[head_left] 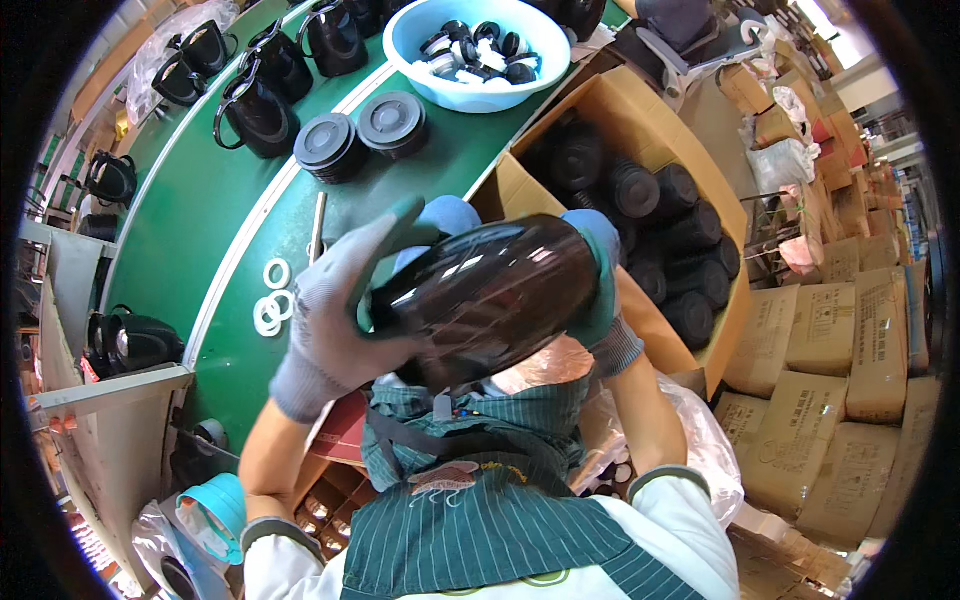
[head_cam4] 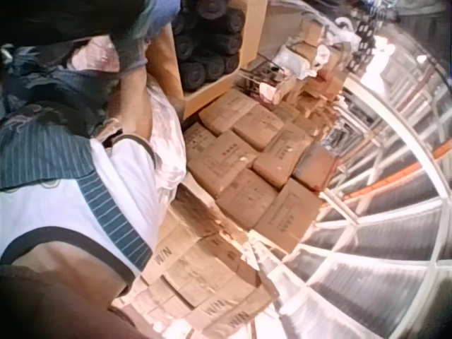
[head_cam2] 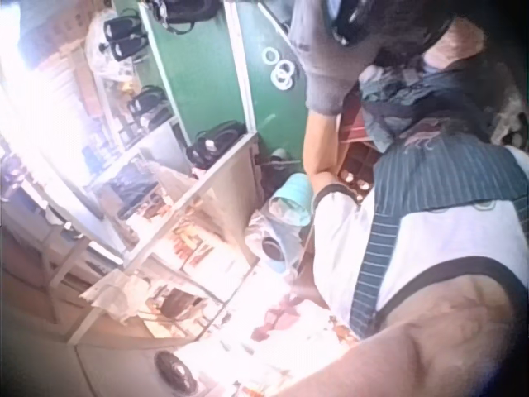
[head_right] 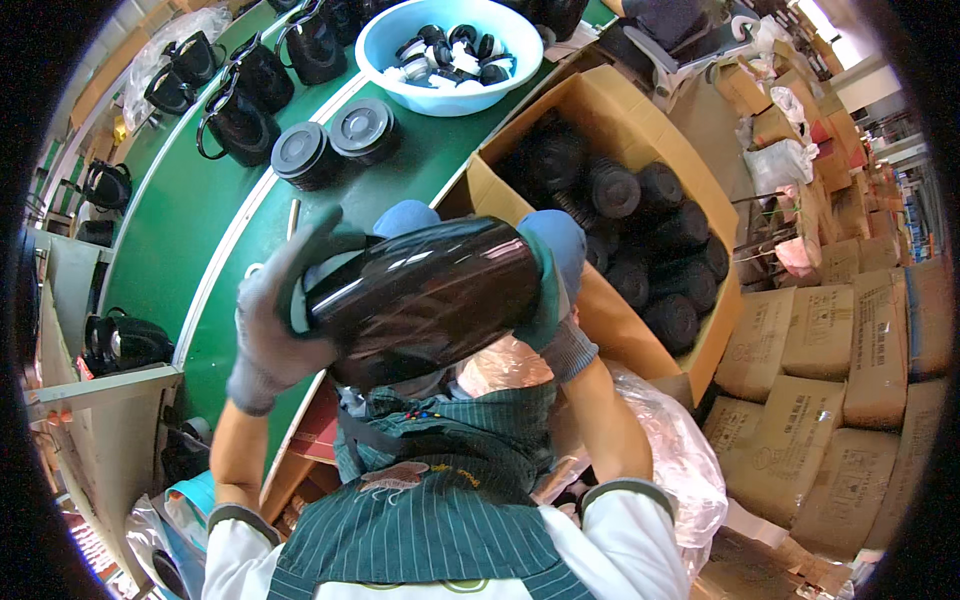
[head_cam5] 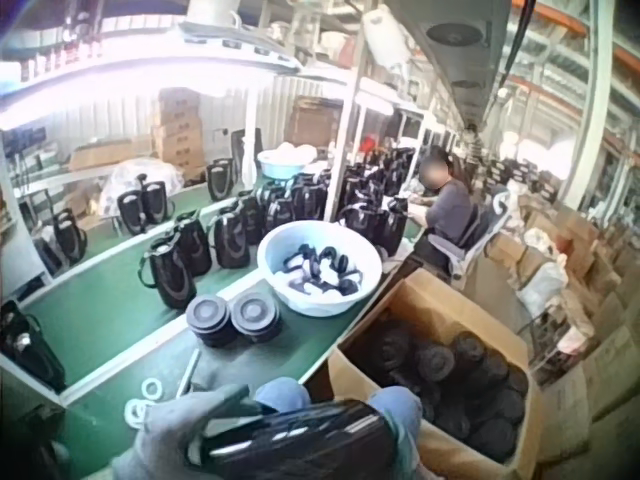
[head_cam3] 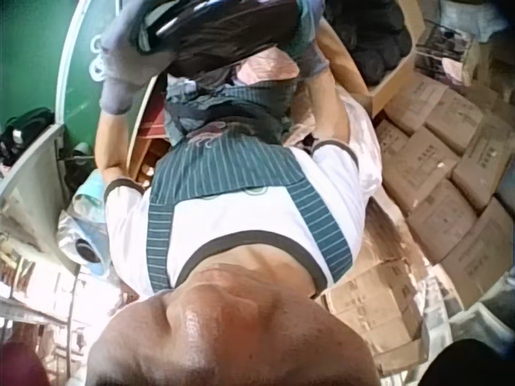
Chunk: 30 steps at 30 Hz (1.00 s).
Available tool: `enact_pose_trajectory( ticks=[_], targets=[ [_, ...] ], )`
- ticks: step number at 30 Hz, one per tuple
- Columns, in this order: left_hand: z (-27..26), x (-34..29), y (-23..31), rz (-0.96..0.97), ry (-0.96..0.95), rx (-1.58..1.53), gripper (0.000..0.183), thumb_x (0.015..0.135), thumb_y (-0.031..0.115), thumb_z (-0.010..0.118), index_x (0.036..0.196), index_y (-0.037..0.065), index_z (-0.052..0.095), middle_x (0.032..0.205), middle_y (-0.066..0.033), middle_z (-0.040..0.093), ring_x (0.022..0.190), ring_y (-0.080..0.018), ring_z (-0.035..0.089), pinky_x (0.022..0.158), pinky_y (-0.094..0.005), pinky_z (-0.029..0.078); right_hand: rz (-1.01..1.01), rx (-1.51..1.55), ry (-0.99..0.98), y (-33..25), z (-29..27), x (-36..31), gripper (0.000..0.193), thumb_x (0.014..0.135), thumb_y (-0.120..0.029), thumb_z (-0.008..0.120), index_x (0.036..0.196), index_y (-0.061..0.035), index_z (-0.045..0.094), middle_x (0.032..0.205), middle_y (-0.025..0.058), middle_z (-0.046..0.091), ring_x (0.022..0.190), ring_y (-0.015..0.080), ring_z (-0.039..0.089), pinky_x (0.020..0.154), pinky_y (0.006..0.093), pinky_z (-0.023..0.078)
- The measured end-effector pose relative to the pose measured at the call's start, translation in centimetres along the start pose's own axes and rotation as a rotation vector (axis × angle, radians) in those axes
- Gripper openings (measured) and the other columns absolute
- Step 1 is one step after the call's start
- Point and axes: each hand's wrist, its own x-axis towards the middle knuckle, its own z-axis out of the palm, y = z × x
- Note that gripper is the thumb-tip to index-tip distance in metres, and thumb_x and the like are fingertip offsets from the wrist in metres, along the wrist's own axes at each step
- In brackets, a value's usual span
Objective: The person assembles black kettles by inserting a metal rod into the base, securing it with a black cap, and placing the finished units on a green workbench. The person repeats this process for multiple kettles.
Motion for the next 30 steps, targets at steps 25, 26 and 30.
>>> enact_pose_trajectory(
  ticks=[25,26,30],
  targets=[
    [7.1,-9.2,-10.2,-0.355,-0.052,0.114,0.044,0.089,0.028,0.074,0.125,0.005,0.068,0.109,-0.0147,0.073,0.109,-0.0327,0.069,0.093,-0.0437,0.055,-0.377,-1.272,0.054,-6.4,9.5,-1.7,0.027,0.092,-0.025,0.067,0.114,-0.0104,0.075,0.113,0.0148,0.070,0.104,0.0355,0.066,0.089,0.0477,0.052],
    [6.4,-8.4,-12.5,-0.337,0.146,0.223,0.050,0.090,0.032,0.072,0.131,0.005,0.065,0.111,-0.0167,0.072,0.107,-0.0338,0.069,0.093,-0.0443,0.055,-0.300,-1.192,0.104,-6.5,9.8,-1.1,0.030,0.097,-0.028,0.063,0.116,-0.0073,0.073,0.114,0.0161,0.070,0.106,0.0365,0.065,0.091,0.0473,0.052],
    [5.6,-10.5,-25.3,-0.662,0.222,0.857,0.066,0.093,0.038,0.071,0.147,0.006,0.050,0.117,-0.0246,0.069,0.105,-0.0412,0.068,0.093,-0.0479,0.054,-0.184,-0.798,0.077,-4.5,10.3,0.3,0.041,0.107,-0.032,0.051,0.126,-0.0005,0.068,0.121,0.0210,0.070,0.114,0.0419,0.064,0.101,0.0466,0.051]
  ],
)
